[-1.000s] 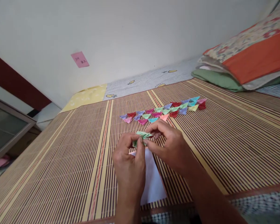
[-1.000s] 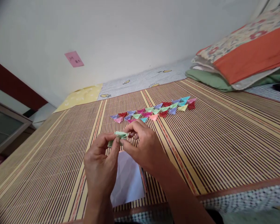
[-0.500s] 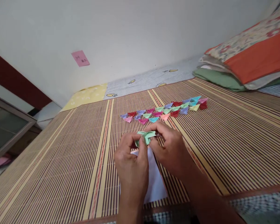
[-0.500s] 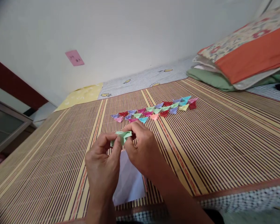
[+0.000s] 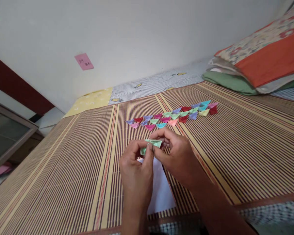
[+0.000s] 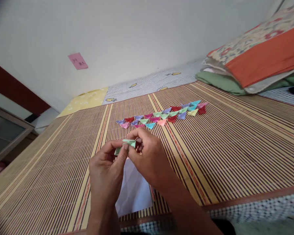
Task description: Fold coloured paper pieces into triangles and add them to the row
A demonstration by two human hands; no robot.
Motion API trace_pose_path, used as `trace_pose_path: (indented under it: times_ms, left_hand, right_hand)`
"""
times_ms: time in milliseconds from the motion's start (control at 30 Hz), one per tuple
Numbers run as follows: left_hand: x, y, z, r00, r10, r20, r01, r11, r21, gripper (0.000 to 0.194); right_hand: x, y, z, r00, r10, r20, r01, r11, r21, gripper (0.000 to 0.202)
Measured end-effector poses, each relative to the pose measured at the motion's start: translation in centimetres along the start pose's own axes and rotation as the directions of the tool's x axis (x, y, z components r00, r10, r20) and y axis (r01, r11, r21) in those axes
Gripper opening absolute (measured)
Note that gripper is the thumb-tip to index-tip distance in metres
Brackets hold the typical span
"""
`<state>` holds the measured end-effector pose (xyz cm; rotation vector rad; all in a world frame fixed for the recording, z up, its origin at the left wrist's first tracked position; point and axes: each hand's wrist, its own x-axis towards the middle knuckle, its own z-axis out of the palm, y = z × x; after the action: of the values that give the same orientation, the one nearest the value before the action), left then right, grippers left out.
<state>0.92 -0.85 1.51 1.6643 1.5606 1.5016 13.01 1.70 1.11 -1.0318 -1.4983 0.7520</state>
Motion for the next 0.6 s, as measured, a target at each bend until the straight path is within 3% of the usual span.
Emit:
trace_pose_path:
  times_ms: [200,400,600]
  left_hand:
    - [0.4,0.0,-0.3,0.983,0.181,-0.024,-0.173,0.967,0.185,0.014]
    - [0.4,0.0,0.5,0.934,0.358,0.025,-0.356,0.915,0.189,0.019]
    - [0.2,-0.2,1.1,0.912,0.407,0.044,-0.408,0.895,0.178,0.021]
  right_hand:
    - [0.1,-0.4,-0.7,0.993,-0.119,-0.006,0.117,0.984,-0.133,0.011]
    - [0.0,0.1,-0.3,0.998,-0.049,-0.026,0.041,0.965,-0.26,0.014]
    - [0.1,0.6,-0.7,0.997,-0.018,-0.07,-0.006,0.947,-0.322,0.013]
